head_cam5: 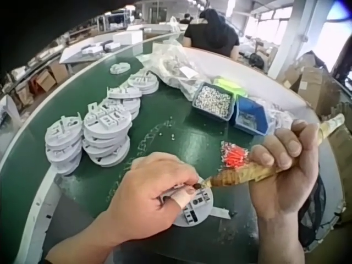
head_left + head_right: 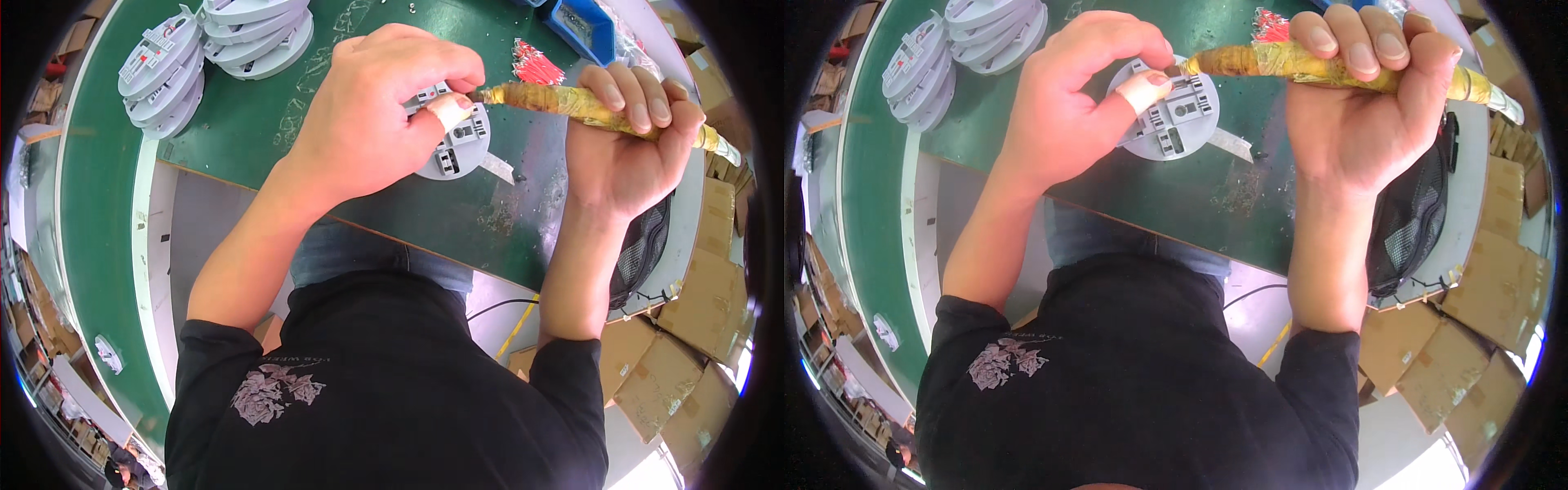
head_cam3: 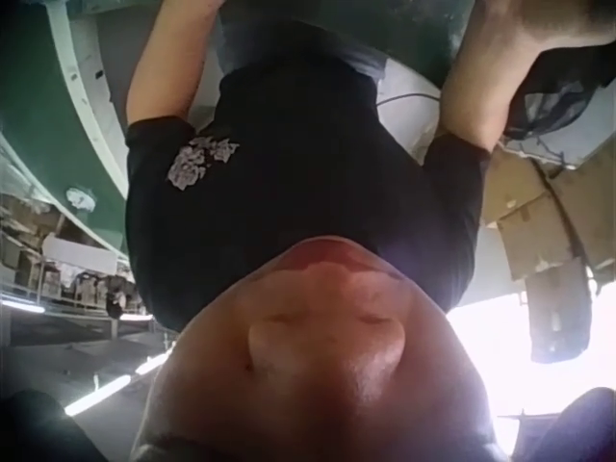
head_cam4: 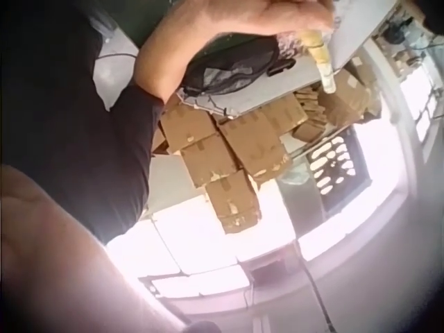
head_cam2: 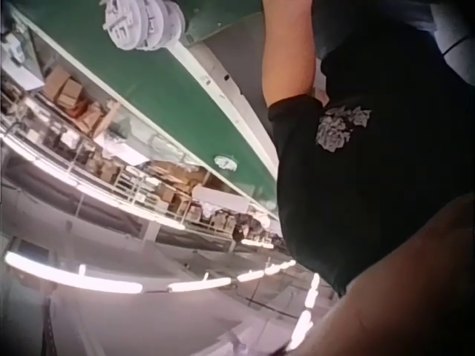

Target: Assembling circular PCB modules into plastic housings using a specialized handheld tool on a factory production line.

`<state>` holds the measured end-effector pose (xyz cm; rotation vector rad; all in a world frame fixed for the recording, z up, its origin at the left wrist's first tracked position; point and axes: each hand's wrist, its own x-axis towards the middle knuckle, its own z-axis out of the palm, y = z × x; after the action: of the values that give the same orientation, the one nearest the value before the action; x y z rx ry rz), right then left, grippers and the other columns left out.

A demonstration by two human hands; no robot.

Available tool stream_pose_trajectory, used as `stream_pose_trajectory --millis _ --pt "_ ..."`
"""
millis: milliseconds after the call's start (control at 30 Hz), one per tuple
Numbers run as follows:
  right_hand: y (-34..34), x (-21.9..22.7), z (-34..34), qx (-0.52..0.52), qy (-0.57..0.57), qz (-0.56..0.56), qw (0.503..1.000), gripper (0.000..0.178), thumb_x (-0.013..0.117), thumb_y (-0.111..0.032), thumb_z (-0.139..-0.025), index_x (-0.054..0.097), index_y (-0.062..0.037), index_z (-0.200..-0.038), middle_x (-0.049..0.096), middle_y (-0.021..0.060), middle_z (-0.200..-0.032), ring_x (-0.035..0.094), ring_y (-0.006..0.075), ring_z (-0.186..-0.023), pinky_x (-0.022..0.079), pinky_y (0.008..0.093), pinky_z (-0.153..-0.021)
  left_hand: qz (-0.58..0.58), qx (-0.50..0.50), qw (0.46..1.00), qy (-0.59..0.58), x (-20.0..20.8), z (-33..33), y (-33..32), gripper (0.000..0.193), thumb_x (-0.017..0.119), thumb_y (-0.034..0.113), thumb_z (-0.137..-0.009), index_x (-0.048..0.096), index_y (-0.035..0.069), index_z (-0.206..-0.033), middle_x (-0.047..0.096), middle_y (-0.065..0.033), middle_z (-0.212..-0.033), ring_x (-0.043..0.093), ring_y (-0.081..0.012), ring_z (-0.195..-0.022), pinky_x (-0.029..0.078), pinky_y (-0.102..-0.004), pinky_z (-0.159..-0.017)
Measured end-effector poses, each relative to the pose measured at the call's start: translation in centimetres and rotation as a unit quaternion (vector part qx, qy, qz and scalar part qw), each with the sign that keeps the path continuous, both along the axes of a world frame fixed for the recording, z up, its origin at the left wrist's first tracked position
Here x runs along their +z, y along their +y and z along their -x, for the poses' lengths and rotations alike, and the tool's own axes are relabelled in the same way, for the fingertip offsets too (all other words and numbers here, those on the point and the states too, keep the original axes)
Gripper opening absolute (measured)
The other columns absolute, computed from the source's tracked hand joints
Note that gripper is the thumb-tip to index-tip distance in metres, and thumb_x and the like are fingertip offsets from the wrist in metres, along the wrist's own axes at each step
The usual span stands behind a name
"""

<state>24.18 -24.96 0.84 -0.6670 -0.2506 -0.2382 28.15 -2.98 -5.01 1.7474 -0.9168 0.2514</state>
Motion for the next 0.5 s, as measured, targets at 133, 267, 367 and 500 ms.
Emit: stream_pose_trajectory --millis 133,267,367,500 --pt "-0.7 0.8 0.3 -0.004 0.036 0.002 0.999 0.013 0.061 -0.019 -0.096 0.065 -0.0077 -0.092 0.051 -0.0045 -0.073 0.047 0.0098 -0.07 0.039 0.0308 -0.075 -0.055 0.026 0.998 -0.03 -0.1 0.2 0.3 0.041 0.078 0.01 -0.073 0.063 0.012 -0.112 0.07 -0.0074 -0.099 0.065 -0.027 -0.101 0.044 -0.0412 -0.096" --pt "-0.2 0.7 0.3 -0.021 0.05 0.004 0.999 0.014 0.059 -0.02 -0.096 0.065 -0.0084 -0.091 0.05 -0.0046 -0.071 0.047 0.0094 -0.069 0.039 0.0308 -0.076 0.205 -0.081 0.953 -0.207 -4.5 -3.1 -2.1 0.059 0.082 0.019 -0.076 0.053 -0.004 -0.122 0.064 -0.022 -0.107 0.067 -0.0351 -0.093 0.053 -0.0376 -0.08" --pt "0.3 0.5 0.8 -0.139 0.074 0.103 0.982 0.018 0.057 -0.025 -0.098 0.065 -0.0095 -0.092 0.049 -0.0048 -0.069 0.045 0.0095 -0.064 0.039 0.0317 -0.072 -0.037 0.008 0.995 -0.087 -2.1 1.3 -1.1 0.063 0.084 0.02 -0.07 0.054 0.008 -0.124 0.066 -0.013 -0.111 0.061 -0.0334 -0.108 0.044 -0.0435 -0.094" --pt "-1.1 1.1 2.0 -0.05 0.051 0.162 0.984 0.023 0.055 -0.031 -0.099 0.066 -0.0116 -0.096 0.049 -0.005 -0.068 0.042 0.0096 -0.059 0.039 0.0316 -0.066 -0.138 -0.017 0.99 -0.033 -1.7 1.8 -0.6 0.077 0.086 0.026 -0.065 0.049 0.013 -0.132 0.063 -0.0109 -0.12 0.052 -0.0361 -0.123 0.039 -0.048 -0.102"
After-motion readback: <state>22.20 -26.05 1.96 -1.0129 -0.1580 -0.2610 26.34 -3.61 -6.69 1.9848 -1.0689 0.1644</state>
